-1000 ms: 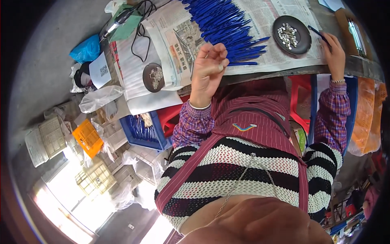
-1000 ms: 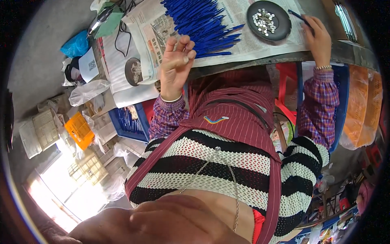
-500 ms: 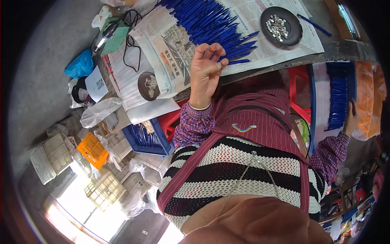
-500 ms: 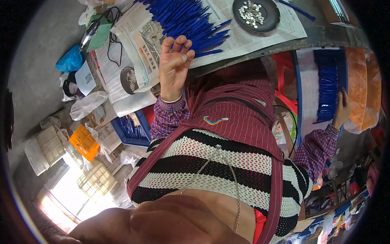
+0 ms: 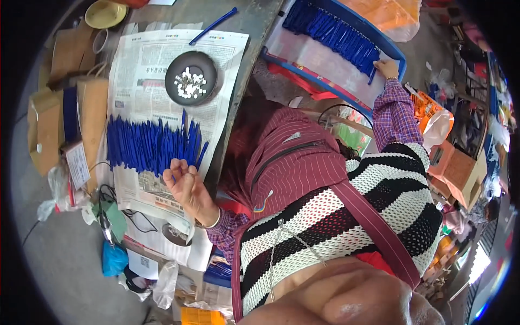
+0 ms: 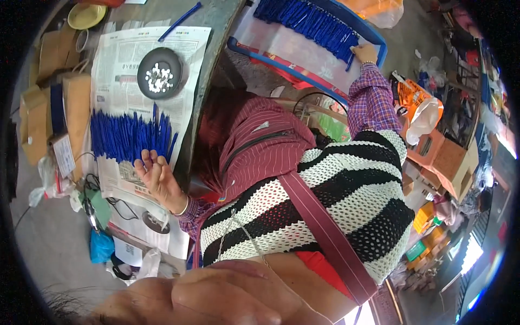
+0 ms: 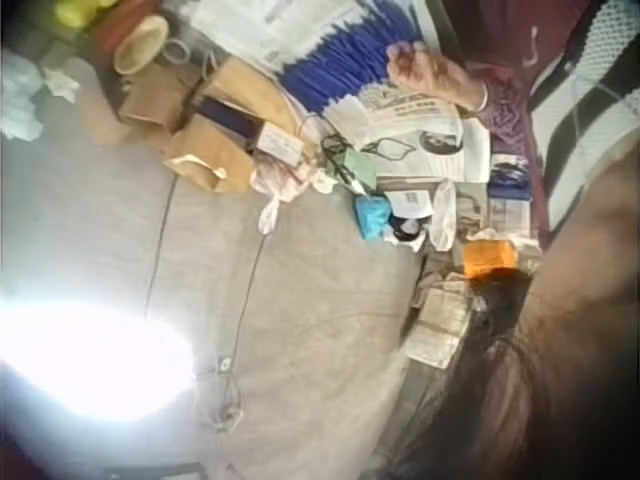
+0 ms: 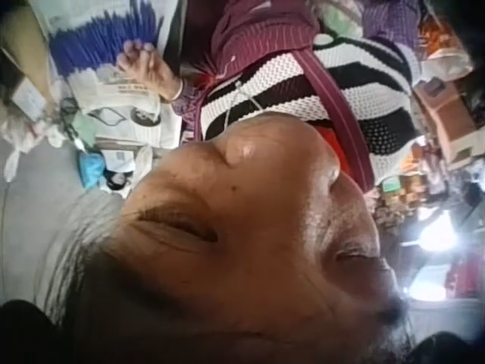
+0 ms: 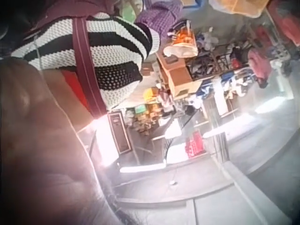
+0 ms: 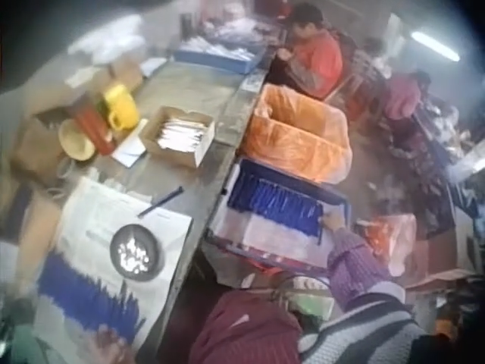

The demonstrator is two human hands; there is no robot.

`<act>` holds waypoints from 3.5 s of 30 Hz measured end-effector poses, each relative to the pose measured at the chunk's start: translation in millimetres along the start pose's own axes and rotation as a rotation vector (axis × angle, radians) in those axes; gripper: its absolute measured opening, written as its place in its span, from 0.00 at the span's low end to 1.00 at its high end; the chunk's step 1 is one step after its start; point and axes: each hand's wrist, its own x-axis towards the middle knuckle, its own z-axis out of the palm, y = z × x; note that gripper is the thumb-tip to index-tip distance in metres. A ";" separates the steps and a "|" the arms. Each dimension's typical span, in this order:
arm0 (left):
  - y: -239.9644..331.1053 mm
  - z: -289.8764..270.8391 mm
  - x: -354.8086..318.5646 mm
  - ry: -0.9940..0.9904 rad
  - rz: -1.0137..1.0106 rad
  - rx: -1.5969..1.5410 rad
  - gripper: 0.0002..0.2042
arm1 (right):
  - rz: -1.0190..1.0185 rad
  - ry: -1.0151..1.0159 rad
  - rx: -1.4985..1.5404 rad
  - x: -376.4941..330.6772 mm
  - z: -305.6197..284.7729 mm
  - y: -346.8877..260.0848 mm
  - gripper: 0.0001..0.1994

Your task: The recorder is manually assembling small metal components onto blue plastic pen bodies at a workbench.

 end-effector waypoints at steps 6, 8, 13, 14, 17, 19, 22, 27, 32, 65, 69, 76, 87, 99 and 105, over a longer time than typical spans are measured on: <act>0.9 8.4 2.9 0.070 -0.025 -0.015 0.23 | 0.220 0.077 -0.007 -25.8 -8.0 -13.6 0.16; 0.1 10.3 3.9 0.081 -0.036 -0.005 0.23 | 0.285 0.039 0.101 -22.6 -4.2 -10.0 0.16; 0.1 6.7 4.8 0.070 -0.027 -0.009 0.23 | 0.335 0.052 0.126 -6.0 7.4 2.6 0.12; 0.2 6.4 6.1 0.069 -0.034 -0.018 0.22 | 0.300 0.006 0.032 -8.6 0.9 0.8 0.14; 0.2 2.8 8.6 0.054 -0.042 -0.043 0.20 | 0.327 0.050 0.088 -4.0 -6.9 10.2 0.18; -1.1 2.6 9.9 0.037 -0.046 -0.064 0.19 | 0.312 0.061 0.214 -1.5 -22.9 8.9 0.19; -0.3 9.8 7.4 0.027 -0.046 -0.047 0.16 | -0.011 0.327 0.490 3.7 -28.2 -13.6 0.19; -15.5 37.2 3.1 -0.088 -0.017 0.266 0.14 | -0.534 -0.041 0.938 -113.1 -79.5 -197.6 0.13; -32.6 68.5 -1.8 -0.236 0.124 0.696 0.16 | -0.849 -0.531 1.090 -225.4 -61.7 -299.9 0.12; -52.9 48.4 -11.3 -0.156 -0.008 0.391 0.14 | -0.944 -1.195 0.852 -264.4 -31.0 -340.7 0.12; -51.1 49.6 -12.7 -0.123 -0.033 0.354 0.14 | -0.560 -1.411 0.895 -268.1 -31.2 -340.7 0.11; -56.5 47.7 -12.6 -0.099 -0.014 0.383 0.14 | -1.351 -0.555 0.853 -274.4 -32.5 -341.6 0.04; -57.9 40.6 -15.0 -0.129 -0.003 0.428 0.15 | -1.082 -1.027 0.821 -270.0 -32.7 -341.8 0.05; -60.0 39.4 -14.2 -0.102 -0.006 0.421 0.14 | -0.591 -1.369 0.874 -268.4 -21.5 -339.4 0.10; -50.7 42.4 -14.7 0.002 -0.127 0.322 0.14 | -0.626 -1.228 0.900 -277.9 -16.3 -346.8 0.09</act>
